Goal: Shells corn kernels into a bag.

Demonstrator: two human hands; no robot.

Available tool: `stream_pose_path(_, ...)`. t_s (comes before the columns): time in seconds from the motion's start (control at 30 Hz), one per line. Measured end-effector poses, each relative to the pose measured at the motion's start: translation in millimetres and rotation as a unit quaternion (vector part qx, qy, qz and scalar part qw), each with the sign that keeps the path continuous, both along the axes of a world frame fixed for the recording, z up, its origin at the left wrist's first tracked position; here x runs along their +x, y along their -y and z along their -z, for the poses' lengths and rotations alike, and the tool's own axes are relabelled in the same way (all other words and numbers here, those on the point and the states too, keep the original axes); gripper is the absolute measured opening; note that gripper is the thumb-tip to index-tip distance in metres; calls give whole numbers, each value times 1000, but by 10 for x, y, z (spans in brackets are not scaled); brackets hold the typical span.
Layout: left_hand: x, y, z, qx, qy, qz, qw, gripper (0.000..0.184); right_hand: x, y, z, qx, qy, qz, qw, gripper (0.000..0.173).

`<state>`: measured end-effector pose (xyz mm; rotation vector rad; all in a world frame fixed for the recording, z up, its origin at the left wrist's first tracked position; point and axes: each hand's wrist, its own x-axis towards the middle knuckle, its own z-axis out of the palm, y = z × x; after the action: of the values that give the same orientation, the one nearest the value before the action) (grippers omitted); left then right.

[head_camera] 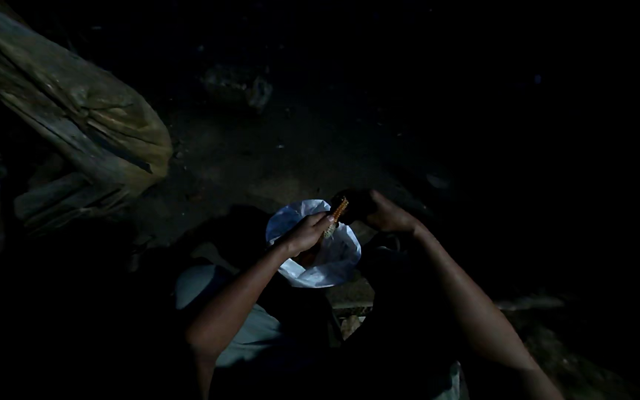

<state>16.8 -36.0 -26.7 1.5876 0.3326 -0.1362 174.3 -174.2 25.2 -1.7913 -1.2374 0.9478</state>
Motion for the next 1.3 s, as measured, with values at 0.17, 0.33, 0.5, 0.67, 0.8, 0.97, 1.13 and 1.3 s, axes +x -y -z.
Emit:
stream_pose_path(0.17,-14,3,-7,27,15,-2,1000,39,33,-5,43,-5,4,-8,1000,29)
stream_pose_path(0.33,-70,9,-116,49,6,-7,999,39,25,-7,33,2,16,-14,1000,29)
stream_pose_path(0.5,-57,19,-136,9,23,-25,999,32,11,-8,-30,-6,16,10,1000,29)
stream_pose_path(0.67,-13,24,-59,53,37,-5,998,34,17,-9,-14,-7,19,-1,1000,27)
stream_pose_path(0.8,-6,19,-20,62,33,10,997,34,33,0,15,-4,22,-7,1000,27)
stream_pose_path(0.97,-31,32,-9,74,14,4,997,33,-18,-25,25,-6,20,8,1000,25)
stream_pose_path(1.13,-48,16,-2,76,3,13,997,35,-53,-43,20,-14,24,16,999,27)
stream_pose_path(1.3,-71,17,-14,62,8,-6,998,33,-101,-61,-27,-27,32,21,999,27)
